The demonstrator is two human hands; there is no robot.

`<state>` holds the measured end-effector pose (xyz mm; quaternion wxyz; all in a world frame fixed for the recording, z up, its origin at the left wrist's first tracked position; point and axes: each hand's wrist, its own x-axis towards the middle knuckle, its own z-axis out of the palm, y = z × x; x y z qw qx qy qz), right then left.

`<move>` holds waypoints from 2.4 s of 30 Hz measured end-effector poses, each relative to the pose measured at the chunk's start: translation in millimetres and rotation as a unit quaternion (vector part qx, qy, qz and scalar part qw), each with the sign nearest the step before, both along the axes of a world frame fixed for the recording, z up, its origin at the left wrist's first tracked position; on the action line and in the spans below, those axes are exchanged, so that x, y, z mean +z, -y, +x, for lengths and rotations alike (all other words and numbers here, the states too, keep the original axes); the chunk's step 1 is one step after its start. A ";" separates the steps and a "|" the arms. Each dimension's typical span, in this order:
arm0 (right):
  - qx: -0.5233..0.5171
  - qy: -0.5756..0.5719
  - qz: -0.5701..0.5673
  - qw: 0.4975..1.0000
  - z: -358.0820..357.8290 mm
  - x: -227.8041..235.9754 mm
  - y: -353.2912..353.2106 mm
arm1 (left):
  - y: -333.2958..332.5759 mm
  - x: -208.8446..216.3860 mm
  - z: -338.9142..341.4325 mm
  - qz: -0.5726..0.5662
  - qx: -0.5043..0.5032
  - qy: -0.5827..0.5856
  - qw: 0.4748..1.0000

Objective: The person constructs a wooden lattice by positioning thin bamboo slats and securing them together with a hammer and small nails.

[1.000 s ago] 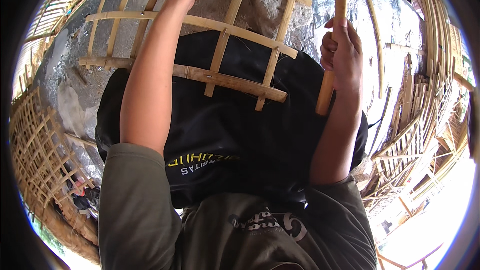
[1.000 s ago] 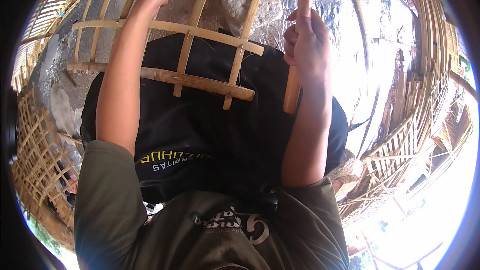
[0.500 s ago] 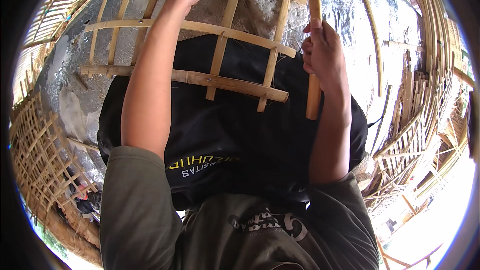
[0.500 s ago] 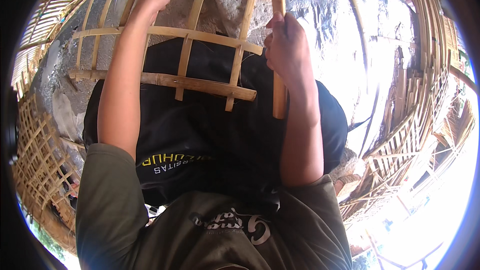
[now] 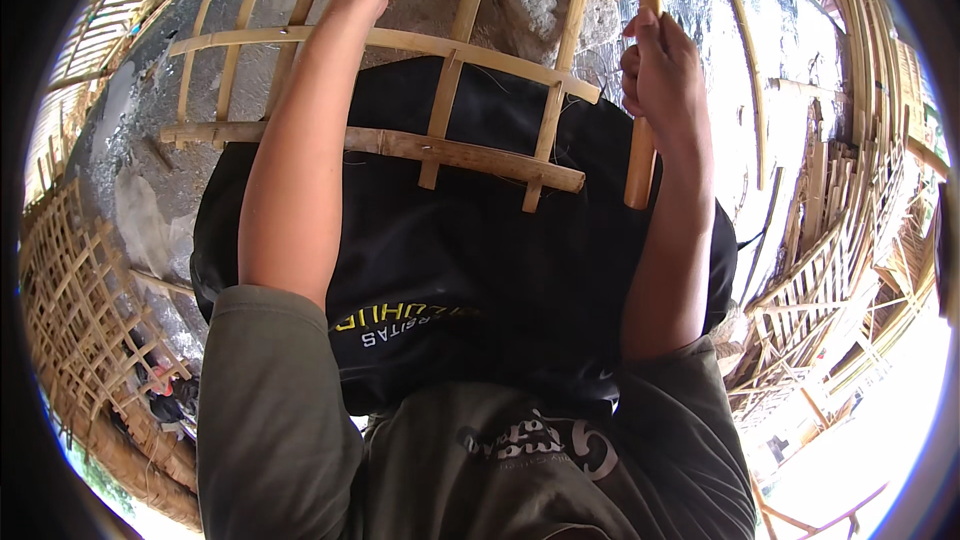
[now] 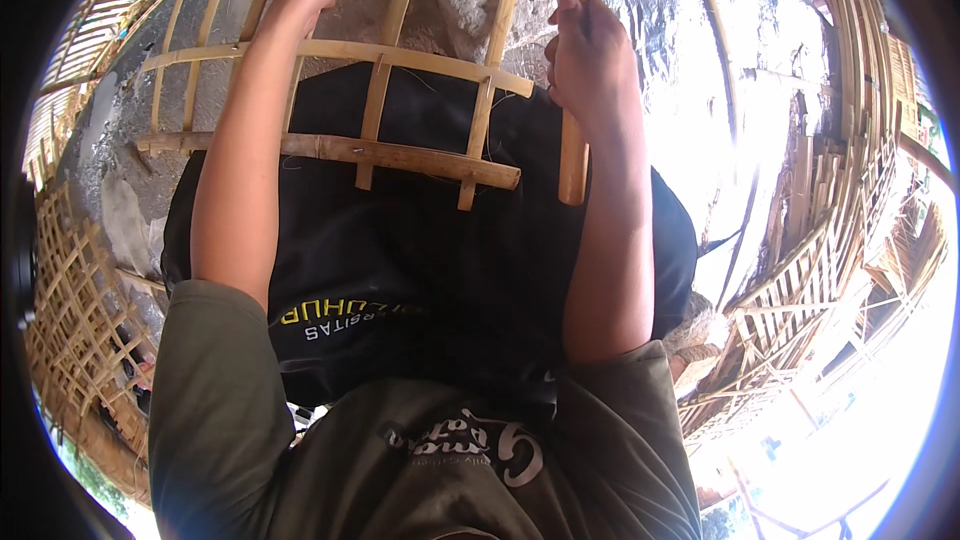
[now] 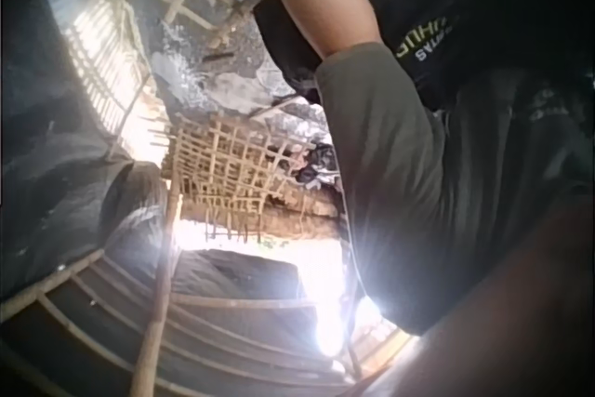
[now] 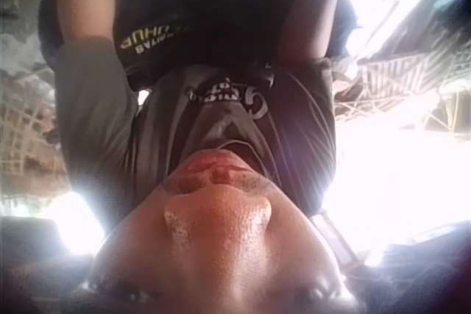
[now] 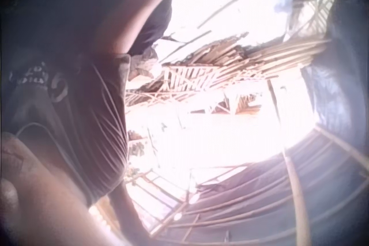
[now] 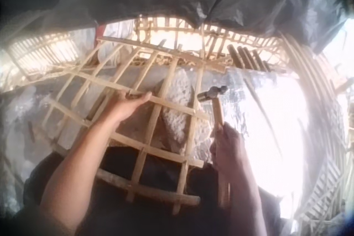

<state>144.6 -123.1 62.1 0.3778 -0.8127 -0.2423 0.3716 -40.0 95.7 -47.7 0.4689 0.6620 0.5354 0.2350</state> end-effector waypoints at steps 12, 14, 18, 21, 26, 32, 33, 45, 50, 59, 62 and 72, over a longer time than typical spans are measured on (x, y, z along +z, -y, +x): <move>0.057 -0.054 -0.071 0.994 2.8 9.5 0.5 | -3.2 -1.4 -1.9 0.015 0.001 -0.010 1.000; 0.051 -0.057 -0.047 0.996 -2.6 11.7 0.2 | -2.0 -2.6 -3.3 0.028 -0.006 0.004 1.000; 0.017 -0.052 -0.004 0.998 2.5 4.3 2.2 | -1.8 -7.5 -1.7 0.041 -0.011 0.034 0.999; 0.048 -0.034 -0.072 0.996 1.8 8.0 1.1 | -4.6 -8.3 -1.0 0.037 0.004 -0.024 0.999; 0.016 -0.036 0.000 0.999 10.9 8.9 4.2 | -0.7 0.1 0.8 0.027 -0.009 0.030 0.999; 0.041 -0.023 -0.044 0.998 -1.2 14.7 3.3 | -3.4 -4.2 -5.8 0.053 -0.009 0.032 0.998; 0.029 -0.031 -0.028 0.999 -2.9 17.2 1.7 | -6.4 -5.3 -6.8 0.043 -0.011 0.034 0.998; 0.075 0.127 -0.035 0.988 -5.7 -11.5 11.4 | 1.9 0.6 -4.1 0.027 0.015 0.017 0.999; -0.026 0.102 0.052 0.993 -4.1 18.7 12.1 | 2.8 16.8 -2.0 -0.049 -0.017 -0.003 0.999; 0.120 0.258 -0.017 0.959 -9.2 -7.4 3.1 | 1.3 -0.7 -5.8 0.068 0.016 -0.011 0.997; 0.057 0.253 0.036 0.965 -6.3 7.5 7.0 | 7.2 26.5 -3.5 -0.017 -0.018 -0.032 0.999; 0.143 0.319 0.013 0.937 -13.7 -5.0 0.0 | -0.1 -5.5 -0.7 0.062 0.042 0.015 0.997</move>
